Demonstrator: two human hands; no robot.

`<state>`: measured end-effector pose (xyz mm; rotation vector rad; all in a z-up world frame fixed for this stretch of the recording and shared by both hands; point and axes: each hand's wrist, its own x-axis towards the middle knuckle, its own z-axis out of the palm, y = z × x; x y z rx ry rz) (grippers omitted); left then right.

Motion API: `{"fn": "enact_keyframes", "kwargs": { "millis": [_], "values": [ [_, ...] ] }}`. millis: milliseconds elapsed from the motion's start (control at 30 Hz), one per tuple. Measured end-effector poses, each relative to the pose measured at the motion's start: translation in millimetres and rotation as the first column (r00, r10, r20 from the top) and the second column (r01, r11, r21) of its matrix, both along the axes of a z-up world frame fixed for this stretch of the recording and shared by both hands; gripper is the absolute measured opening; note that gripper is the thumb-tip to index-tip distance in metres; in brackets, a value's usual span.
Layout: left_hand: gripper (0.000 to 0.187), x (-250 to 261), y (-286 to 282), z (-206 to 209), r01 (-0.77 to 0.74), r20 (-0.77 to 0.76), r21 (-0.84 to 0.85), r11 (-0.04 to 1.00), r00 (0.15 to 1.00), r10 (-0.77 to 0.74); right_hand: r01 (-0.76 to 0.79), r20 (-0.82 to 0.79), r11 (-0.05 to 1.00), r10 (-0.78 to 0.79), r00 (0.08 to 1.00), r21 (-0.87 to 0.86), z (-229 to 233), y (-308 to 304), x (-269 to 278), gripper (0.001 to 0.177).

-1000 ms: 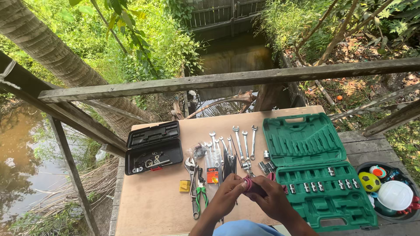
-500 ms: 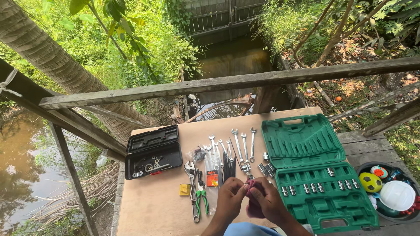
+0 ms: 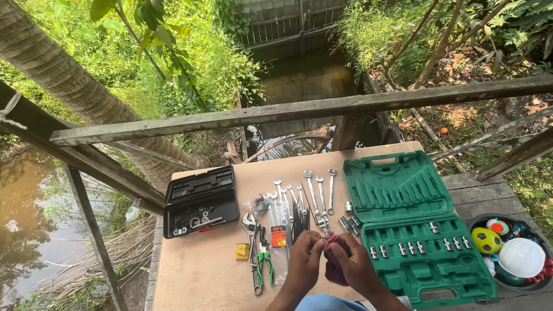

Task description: The person cleans various metal sockets using a cloth by hand, one at a time, and places them back into a green plastic tool case.

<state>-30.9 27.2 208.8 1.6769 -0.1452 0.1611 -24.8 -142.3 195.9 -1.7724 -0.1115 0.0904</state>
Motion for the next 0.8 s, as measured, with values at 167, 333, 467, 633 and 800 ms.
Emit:
{"fn": "enact_keyframes", "kwargs": {
  "millis": [167,333,467,633,800],
  "values": [
    [0.022,11.7,5.9,-44.9,-0.178,-0.608,-0.443,0.879,0.78,-0.148,-0.177,0.017,0.953,0.187,0.982,-0.245,19.2,-0.8,-1.8,0.022],
    [0.016,12.0,17.4,-24.6,-0.29,-0.567,-0.7,0.653,0.782,-0.259,-0.072,0.062,0.993,0.078,0.995,-0.089,9.6,-4.1,-0.7,0.02],
    [0.025,9.1,24.7,-12.4,-0.206,-0.552,-0.568,0.797,0.813,-0.183,0.028,-0.016,0.99,-0.026,1.0,0.135,14.0,-7.0,3.9,0.029],
    [0.021,1.6,12.8,-30.2,-0.084,-0.465,-0.607,0.79,0.844,-0.267,-0.256,0.336,0.931,0.336,0.88,-0.26,42.6,-3.3,3.9,0.047],
    [0.025,3.7,18.2,-17.9,-0.118,-0.599,-0.578,0.807,0.733,-0.322,-0.151,0.341,0.91,0.293,0.893,-0.387,36.5,-4.9,8.4,0.043]
  ]
}}
